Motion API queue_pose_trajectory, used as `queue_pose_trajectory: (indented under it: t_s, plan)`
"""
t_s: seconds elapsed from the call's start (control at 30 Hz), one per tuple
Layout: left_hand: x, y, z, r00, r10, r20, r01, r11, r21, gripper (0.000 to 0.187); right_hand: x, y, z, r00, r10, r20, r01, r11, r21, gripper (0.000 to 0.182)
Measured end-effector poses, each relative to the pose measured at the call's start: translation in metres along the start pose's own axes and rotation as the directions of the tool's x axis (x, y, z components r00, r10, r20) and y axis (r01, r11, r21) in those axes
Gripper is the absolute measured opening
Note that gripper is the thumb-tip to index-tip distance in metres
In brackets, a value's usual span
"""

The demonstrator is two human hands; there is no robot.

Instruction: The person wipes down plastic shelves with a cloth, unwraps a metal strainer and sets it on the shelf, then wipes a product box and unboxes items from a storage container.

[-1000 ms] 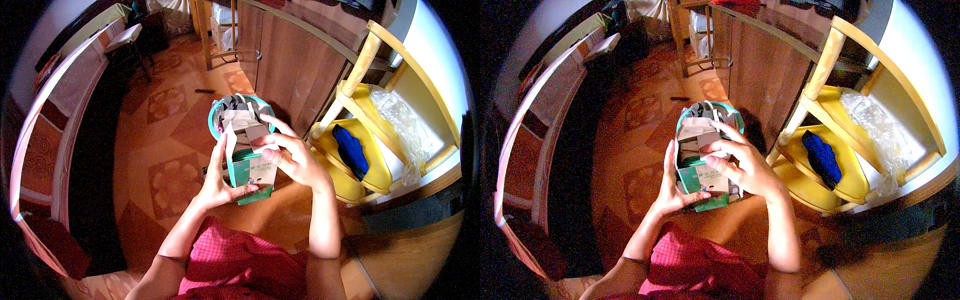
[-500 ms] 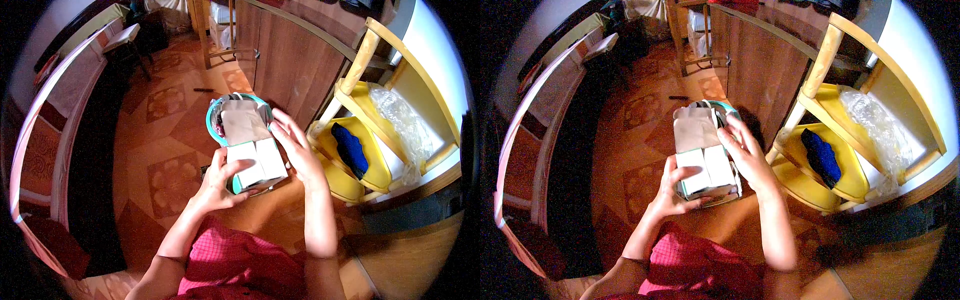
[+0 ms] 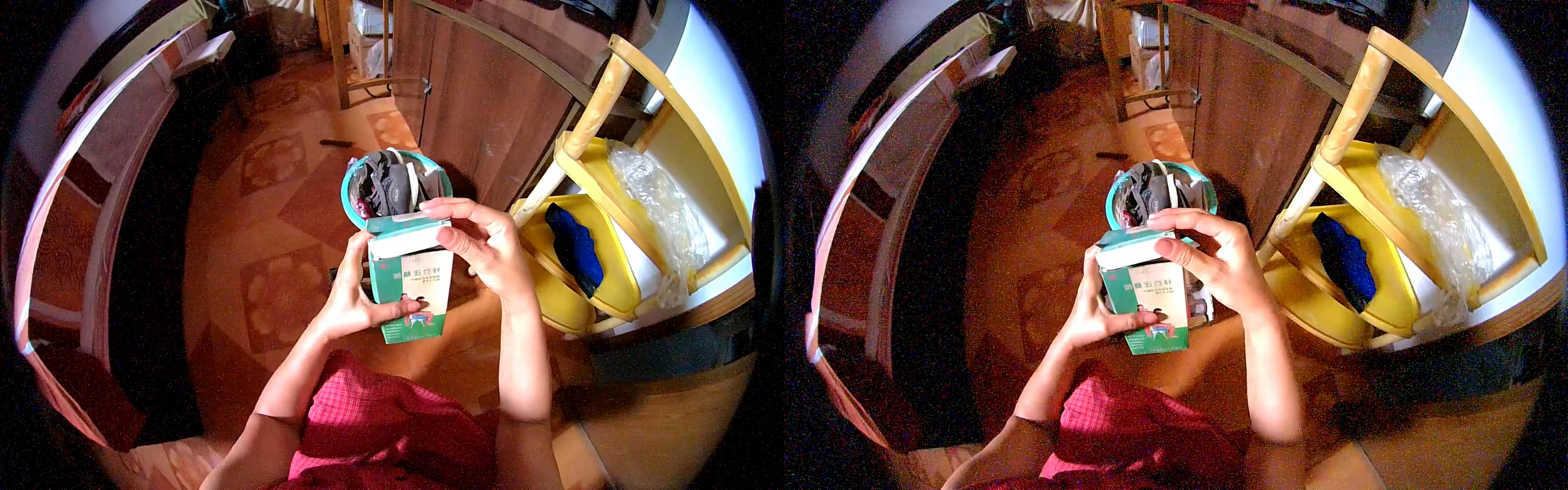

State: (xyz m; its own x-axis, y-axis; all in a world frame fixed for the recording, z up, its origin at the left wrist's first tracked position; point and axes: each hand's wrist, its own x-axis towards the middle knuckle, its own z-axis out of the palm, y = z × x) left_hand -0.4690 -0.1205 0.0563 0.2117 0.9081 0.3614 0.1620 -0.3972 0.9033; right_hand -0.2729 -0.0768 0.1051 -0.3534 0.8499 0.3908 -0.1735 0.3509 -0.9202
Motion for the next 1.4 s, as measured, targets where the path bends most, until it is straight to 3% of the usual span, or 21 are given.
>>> queue_pose_trajectory:
  t_s: [0.1, 0.27, 0.37, 0.6, 0.7, 0.8, 0.97, 1.07, 1.13, 1.27, 1.3, 1.37, 1.4]
  plan:
    - [0.0, -0.002, -0.001, 1.0, 0.012, -0.004, -0.013, 1.0, -0.029, 0.1, 0.002, 0.004, 0.002, 0.997, -0.081, -0.01, 0.081, 0.995, -0.054, 0.022]
    - [0.001, 0.0, 0.0, 0.999, 0.033, -0.014, -0.033, 0.999, -0.007, 0.104, 0.001, -0.003, 0.004, 0.996, 0.006, -0.089, -0.008, 0.999, -0.032, 0.017]
    - [0.002, 0.004, 0.001, 1.0, 0.018, -0.014, -0.018, 1.0, -0.021, 0.106, 0.001, 0.0, 0.0, 0.996, -0.055, -0.064, 0.045, 0.989, -0.138, 0.015]
    - [0.003, 0.004, 0.002, 0.999, 0.015, -0.051, -0.017, 0.999, -0.046, 0.111, 0.001, 0.002, -0.001, 0.995, -0.09, -0.042, 0.083, 0.985, -0.153, 0.013]
    - [0.003, 0.007, 0.003, 0.998, 0.035, -0.054, -0.038, 0.998, -0.051, 0.118, 0.0, 0.0, -0.003, 0.999, -0.029, -0.032, 0.023, 0.987, -0.157, 0.011]
    - [0.003, 0.004, 0.001, 1.0, 0.014, -0.01, -0.014, 0.999, -0.048, 0.124, 0.001, 0.002, -0.005, 0.995, -0.096, -0.038, 0.088, 0.979, -0.182, 0.012]
    - [0.003, 0.0, 0.0, 0.999, 0.03, -0.014, -0.031, 0.999, -0.045, 0.121, -0.002, -0.001, -0.006, 1.0, -0.014, -0.001, 0.013, 0.987, -0.161, 0.009]
    - [0.003, -0.003, 0.0, 0.998, 0.06, -0.019, -0.06, 0.998, -0.018, 0.116, -0.001, 0.001, -0.007, 0.993, -0.115, 0.01, 0.114, 0.963, -0.243, 0.01]
    - [0.003, -0.002, 0.0, 0.997, 0.08, -0.021, -0.08, 0.997, -0.004, 0.114, -0.002, 0.0, -0.009, 0.996, -0.083, 0.012, 0.083, 0.963, -0.255, 0.01]
    - [0.0, -0.002, -0.001, 1.0, -0.005, -0.003, 0.004, 0.995, -0.104, 0.107, -0.004, 0.003, -0.009, 0.999, -0.053, -0.004, 0.051, 0.981, -0.189, 0.013]
    - [0.001, -0.004, 0.002, 1.0, -0.027, 0.0, 0.027, 0.993, -0.114, 0.105, -0.005, -0.003, -0.012, 0.995, -0.095, 0.012, 0.095, 0.956, -0.278, 0.014]
    - [0.002, 0.005, 0.006, 0.997, -0.068, -0.027, 0.064, 0.988, -0.141, 0.1, -0.017, -0.002, -0.029, 0.994, 0.025, -0.109, -0.039, 0.991, -0.13, 0.014]
    - [0.002, 0.003, 0.008, 0.998, -0.065, -0.025, 0.061, 0.986, -0.153, 0.1, -0.028, -0.023, -0.047, 0.949, 0.262, -0.174, -0.311, 0.867, -0.389, 0.014]
